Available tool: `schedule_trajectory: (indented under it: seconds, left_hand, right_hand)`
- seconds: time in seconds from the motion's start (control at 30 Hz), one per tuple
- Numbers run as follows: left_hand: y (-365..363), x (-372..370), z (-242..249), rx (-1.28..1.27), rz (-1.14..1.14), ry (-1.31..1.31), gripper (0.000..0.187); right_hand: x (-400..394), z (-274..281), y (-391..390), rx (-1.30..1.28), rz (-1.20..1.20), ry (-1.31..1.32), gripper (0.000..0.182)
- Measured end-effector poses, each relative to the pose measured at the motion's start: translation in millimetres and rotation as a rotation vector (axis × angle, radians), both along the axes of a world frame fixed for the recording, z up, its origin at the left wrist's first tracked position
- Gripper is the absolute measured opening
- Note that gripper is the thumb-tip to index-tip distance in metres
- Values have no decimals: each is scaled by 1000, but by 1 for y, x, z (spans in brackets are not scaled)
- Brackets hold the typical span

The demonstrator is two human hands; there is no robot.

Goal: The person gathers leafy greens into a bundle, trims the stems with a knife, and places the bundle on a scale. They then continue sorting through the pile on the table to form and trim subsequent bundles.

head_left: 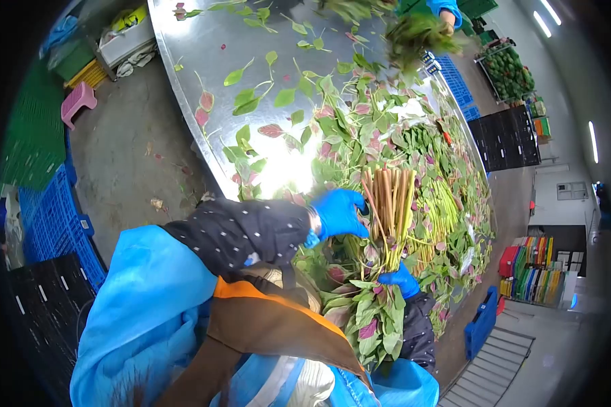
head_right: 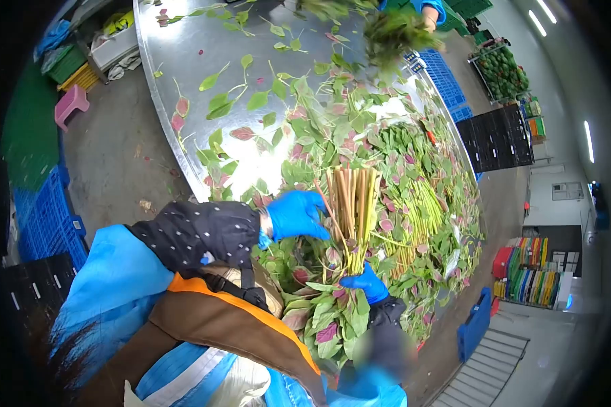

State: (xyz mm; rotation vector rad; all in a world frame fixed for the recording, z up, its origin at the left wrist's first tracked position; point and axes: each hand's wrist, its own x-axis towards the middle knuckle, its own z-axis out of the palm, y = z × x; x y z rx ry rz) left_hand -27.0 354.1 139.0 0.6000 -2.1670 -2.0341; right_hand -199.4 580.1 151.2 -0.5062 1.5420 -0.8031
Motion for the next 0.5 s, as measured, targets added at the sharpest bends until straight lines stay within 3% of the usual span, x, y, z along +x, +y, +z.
schedule_trajectory:
  seconds: [0.07,0.1,0.2,0.23,0.33,0.37,0.5]
  left_hand:
    - [-7,5,-21,305,17,165,38]
    - [-6,12,-10,335,77,167,30]
    - [-4,20,-1,61,98,85,32]
    - [2,19,3,-10,175,148,33]
    - [12,13,18,-112,70,-14,39]
    - [6,1,18,-379,-135,-106,38]
    - [-23,-14,29,-414,66,-14,25]
  right_hand:
    - [10,-1,4,49,-42,-29,43]
    - [5,-16,11,20,-26,-78,48]
    - [-3,-101,32,-137,9,-246,60]
    - [11,-84,25,-152,-41,-338,65]
    - [56,-41,1,-204,-211,-543,71]
    - [47,-42,4,-96,-109,-338,69]
    - [40,-50,10,-158,-19,-239,64]
